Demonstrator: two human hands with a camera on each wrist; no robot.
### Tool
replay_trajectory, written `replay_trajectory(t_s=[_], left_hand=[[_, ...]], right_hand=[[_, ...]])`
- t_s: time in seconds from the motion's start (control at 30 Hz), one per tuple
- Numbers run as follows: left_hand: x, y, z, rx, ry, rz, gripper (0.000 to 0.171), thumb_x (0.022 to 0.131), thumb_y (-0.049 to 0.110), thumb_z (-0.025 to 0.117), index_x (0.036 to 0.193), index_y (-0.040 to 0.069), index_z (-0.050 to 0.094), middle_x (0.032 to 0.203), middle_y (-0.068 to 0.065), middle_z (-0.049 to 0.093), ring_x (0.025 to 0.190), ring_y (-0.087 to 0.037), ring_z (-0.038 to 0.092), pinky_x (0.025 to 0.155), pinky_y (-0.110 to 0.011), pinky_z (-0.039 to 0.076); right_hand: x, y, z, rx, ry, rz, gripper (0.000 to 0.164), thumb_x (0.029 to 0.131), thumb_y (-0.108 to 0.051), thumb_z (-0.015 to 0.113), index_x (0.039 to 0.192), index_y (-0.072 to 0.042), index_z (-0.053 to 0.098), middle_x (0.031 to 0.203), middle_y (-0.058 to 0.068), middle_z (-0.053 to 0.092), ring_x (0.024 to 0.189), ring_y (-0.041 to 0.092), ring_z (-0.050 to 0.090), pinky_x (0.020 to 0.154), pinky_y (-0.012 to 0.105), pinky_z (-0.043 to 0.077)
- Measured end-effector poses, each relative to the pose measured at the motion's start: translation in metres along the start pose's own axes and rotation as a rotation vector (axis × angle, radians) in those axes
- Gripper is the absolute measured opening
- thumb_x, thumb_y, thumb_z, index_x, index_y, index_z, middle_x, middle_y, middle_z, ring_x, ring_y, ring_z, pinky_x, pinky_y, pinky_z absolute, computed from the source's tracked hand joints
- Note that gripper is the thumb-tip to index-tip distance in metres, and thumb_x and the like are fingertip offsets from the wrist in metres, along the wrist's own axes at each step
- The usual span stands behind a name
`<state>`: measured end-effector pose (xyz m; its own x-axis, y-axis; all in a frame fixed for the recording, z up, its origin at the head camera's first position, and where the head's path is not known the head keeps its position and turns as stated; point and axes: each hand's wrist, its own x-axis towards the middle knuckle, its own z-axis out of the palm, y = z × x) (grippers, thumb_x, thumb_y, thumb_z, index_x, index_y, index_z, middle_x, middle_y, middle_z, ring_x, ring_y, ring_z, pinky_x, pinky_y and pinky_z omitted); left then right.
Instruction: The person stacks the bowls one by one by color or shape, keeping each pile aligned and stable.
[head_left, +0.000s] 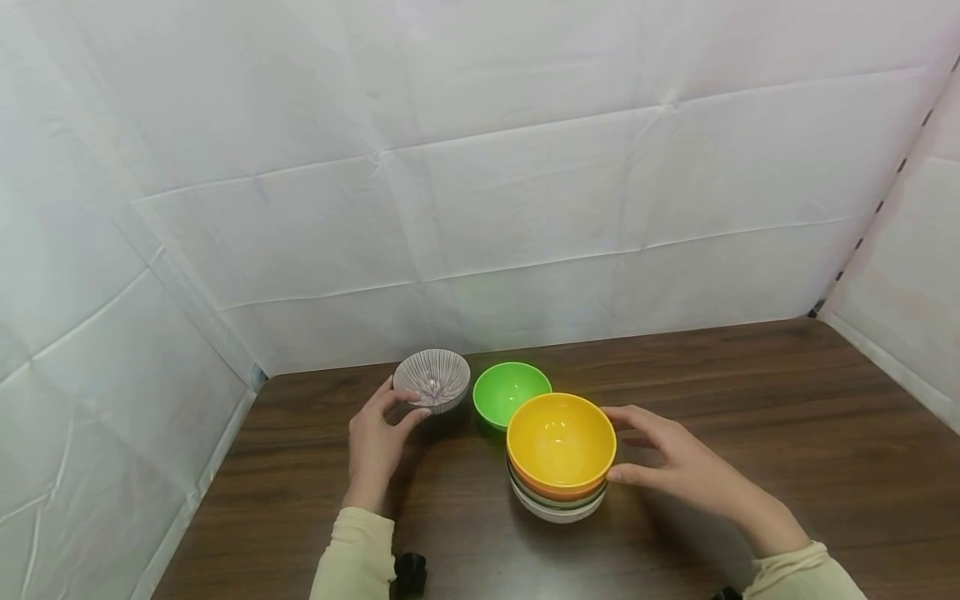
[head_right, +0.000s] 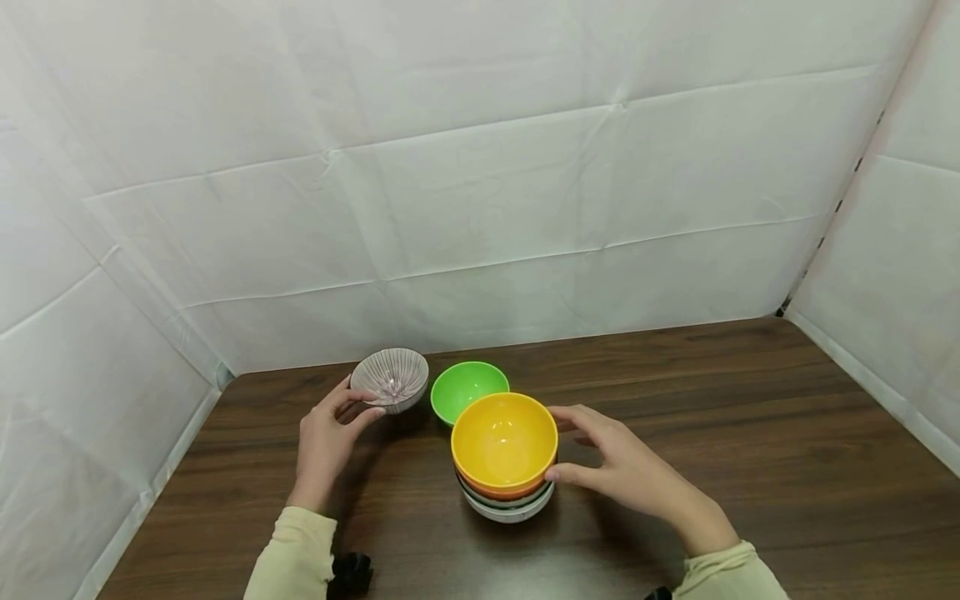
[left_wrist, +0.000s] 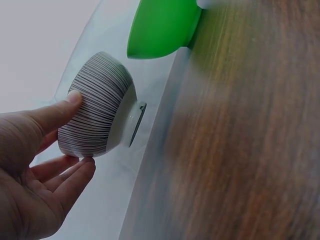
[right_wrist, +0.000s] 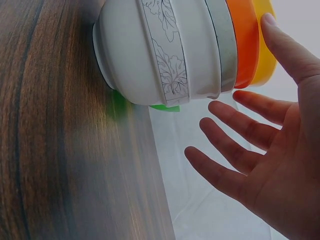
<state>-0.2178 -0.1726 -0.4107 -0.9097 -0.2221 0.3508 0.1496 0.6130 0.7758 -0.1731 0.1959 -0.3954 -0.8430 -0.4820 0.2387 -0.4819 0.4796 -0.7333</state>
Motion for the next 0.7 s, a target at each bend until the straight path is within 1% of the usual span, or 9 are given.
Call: replay_trajectory(t_s=[0.23,0.47,0.7], left_hand=[[0.000,0.005,-0.003,-0.019,-0.018,-0.012,0.025,0.075,0.018,0.081,0.097,0.009,0.074,0.141,-0.014,0.052,0.112,-0.028,0.060,0.092,-0.048,0.055],[0.000,0.011,-0.007,-0.021,-0.012,0.006,0.025,0.074,0.019,0.081,0.096,0.009,0.075,0.139,-0.013,0.054,0.112,-0.026,0.061,0.090,-0.047,0.056],[0.000,0.017,-0.010,-0.030,-0.004,0.022,0.022,0.073,0.019,0.082,0.094,0.013,0.075,0.138,-0.012,0.055,0.109,-0.026,0.063,0.090,-0.048,0.056]], right_hand=[[0.000,-0.001,0.000,-0.003,0.002,0.004,0.063,0.082,-0.034,0.073,0.136,-0.014,0.047,0.135,0.013,0.055,0.114,0.037,0.056,0.087,0.062,0.053],[0.000,-0.002,-0.001,-0.003,-0.001,0.020,0.064,0.082,-0.035,0.072,0.137,-0.014,0.047,0.136,0.014,0.054,0.113,0.037,0.056,0.086,0.062,0.053],[0.000,-0.003,-0.001,0.000,0.000,0.019,0.064,0.082,-0.035,0.072,0.137,-0.013,0.047,0.136,0.015,0.053,0.114,0.037,0.056,0.087,0.063,0.052]])
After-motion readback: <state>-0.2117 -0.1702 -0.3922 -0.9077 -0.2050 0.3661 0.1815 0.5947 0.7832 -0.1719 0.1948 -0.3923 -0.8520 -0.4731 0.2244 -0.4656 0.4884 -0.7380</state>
